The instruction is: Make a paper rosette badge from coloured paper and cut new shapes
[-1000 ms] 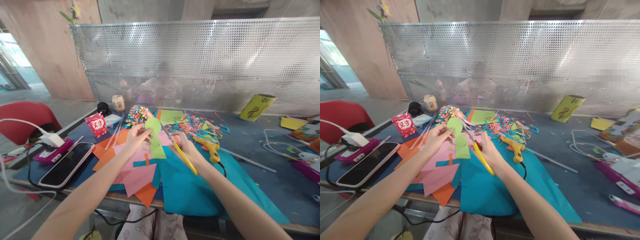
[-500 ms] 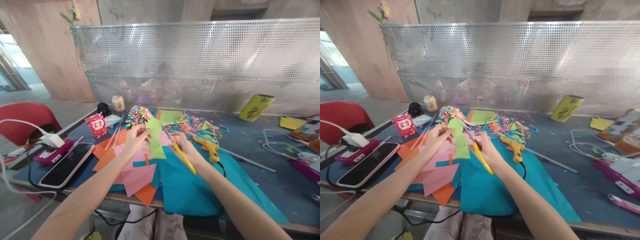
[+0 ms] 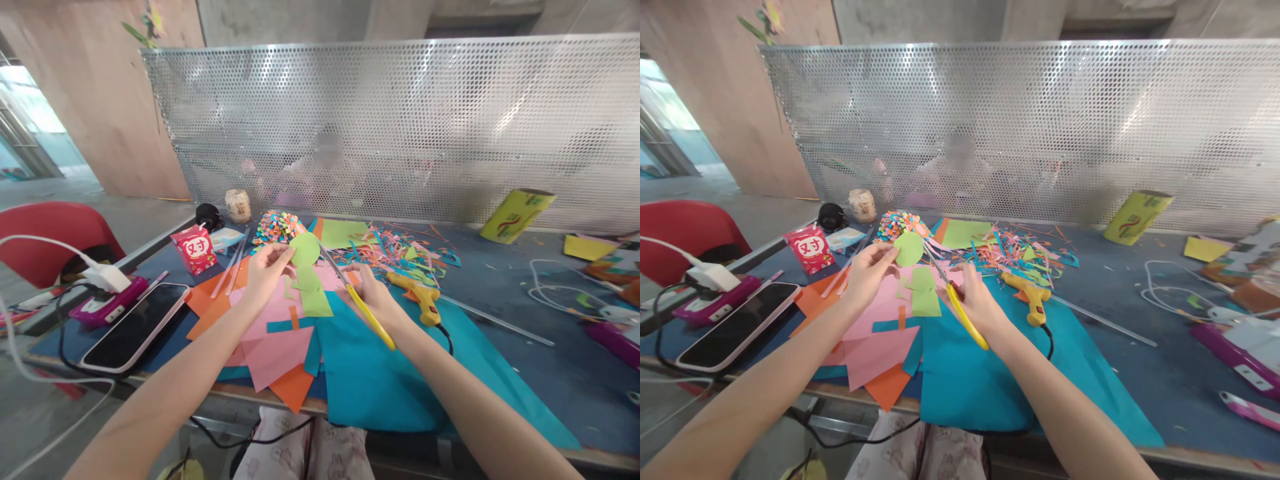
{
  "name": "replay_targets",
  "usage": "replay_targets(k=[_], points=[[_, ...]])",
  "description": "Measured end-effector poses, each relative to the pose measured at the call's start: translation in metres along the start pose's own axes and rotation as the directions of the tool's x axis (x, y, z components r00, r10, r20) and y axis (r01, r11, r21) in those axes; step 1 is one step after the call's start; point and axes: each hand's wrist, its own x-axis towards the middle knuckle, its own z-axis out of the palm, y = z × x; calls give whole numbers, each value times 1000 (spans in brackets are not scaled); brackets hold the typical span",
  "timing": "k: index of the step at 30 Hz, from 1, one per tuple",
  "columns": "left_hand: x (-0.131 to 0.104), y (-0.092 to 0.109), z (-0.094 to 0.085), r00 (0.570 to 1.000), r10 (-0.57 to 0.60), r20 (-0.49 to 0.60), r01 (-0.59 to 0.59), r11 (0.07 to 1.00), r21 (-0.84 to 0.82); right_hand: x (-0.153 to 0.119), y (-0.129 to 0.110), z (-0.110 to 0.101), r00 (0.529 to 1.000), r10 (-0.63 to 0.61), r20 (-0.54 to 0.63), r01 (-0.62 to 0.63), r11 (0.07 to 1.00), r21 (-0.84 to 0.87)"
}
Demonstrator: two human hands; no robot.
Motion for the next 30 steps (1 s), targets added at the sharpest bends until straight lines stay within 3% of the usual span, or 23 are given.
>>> replay_targets(k=[10, 17, 25, 30], points=[[-6, 4, 2, 996, 32, 80, -42, 991, 124, 1, 8, 1, 1000, -29, 9, 29, 1000, 7], [-2, 2, 0, 999, 26, 43, -31, 994, 105, 0, 1, -2, 1000, 7, 14, -6, 1000, -10], [3, 0, -6, 994, 98, -56, -91, 990, 112, -1, -3, -2, 998, 5, 56, -4, 1000, -15], [0, 1, -4, 996, 93, -2, -92, 990, 109, -1, 2, -1, 998, -18, 55, 19, 1000, -10]])
